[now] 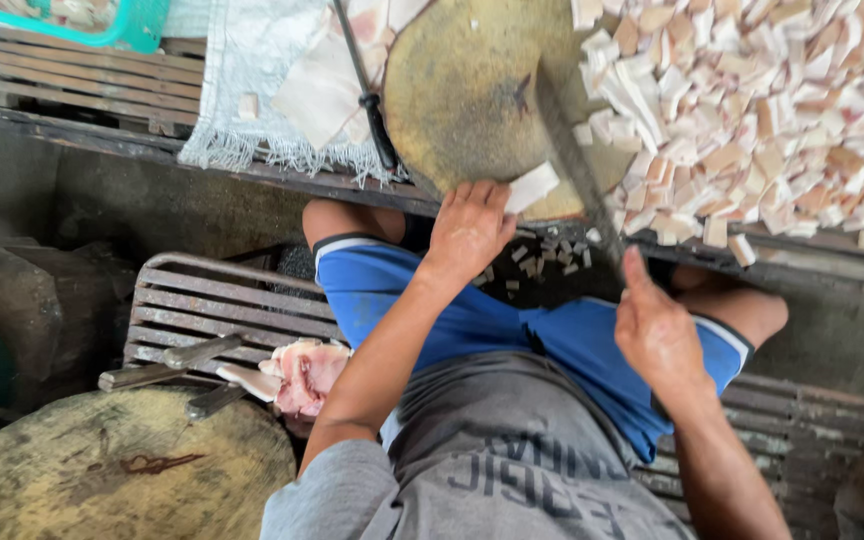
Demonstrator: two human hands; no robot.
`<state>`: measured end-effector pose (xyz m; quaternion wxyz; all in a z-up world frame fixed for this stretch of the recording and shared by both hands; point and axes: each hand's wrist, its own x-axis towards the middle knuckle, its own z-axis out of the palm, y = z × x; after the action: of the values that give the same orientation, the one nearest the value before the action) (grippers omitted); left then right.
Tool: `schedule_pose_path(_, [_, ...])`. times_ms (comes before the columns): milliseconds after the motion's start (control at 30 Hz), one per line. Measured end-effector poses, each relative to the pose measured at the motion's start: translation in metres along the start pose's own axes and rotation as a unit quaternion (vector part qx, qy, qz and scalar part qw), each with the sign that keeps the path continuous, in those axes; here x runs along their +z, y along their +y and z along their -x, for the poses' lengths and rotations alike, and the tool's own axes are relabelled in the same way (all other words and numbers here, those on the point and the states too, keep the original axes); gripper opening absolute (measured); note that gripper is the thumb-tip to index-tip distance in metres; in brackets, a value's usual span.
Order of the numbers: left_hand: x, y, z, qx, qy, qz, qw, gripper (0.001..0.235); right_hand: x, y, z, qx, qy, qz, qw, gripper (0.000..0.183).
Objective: The person cuts large slabs of animal fat into small square pieces using a large knife on a wooden cutting board.
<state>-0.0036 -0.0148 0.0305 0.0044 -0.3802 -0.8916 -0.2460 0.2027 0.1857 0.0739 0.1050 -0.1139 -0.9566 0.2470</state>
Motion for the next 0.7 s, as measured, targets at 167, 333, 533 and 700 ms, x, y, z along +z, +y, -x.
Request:
schedule_pose_path(167, [0.01,-0.001,-0.013,0.027,0.061,0.028,0.997,0.039,-0.038,-0.007,-0.006,0.026,0.102,0.022,0.994,0.054])
schedule_pose_path(333, [0.013,0.002,-0.016,0.022,0.06,0.05,0.997,0.048,-0.05,-0.011,0.004,-0.058,0.236,-0.131,0.961,0.054])
schedule_pose_path(533, [0.007,-0.001,-0.006,0.006,0.04,0.029,0.999,0.04,0.019,-0.003,0.007,-0.022,-0.015,0.098,0.995,0.068])
schedule_pose_path(700, [0.012,-0.002,-0.01,0.022,0.033,0.028,0.999,0.036,0.007,-0.001,0.006,-0.016,0.015,0.009,1.0,0.063])
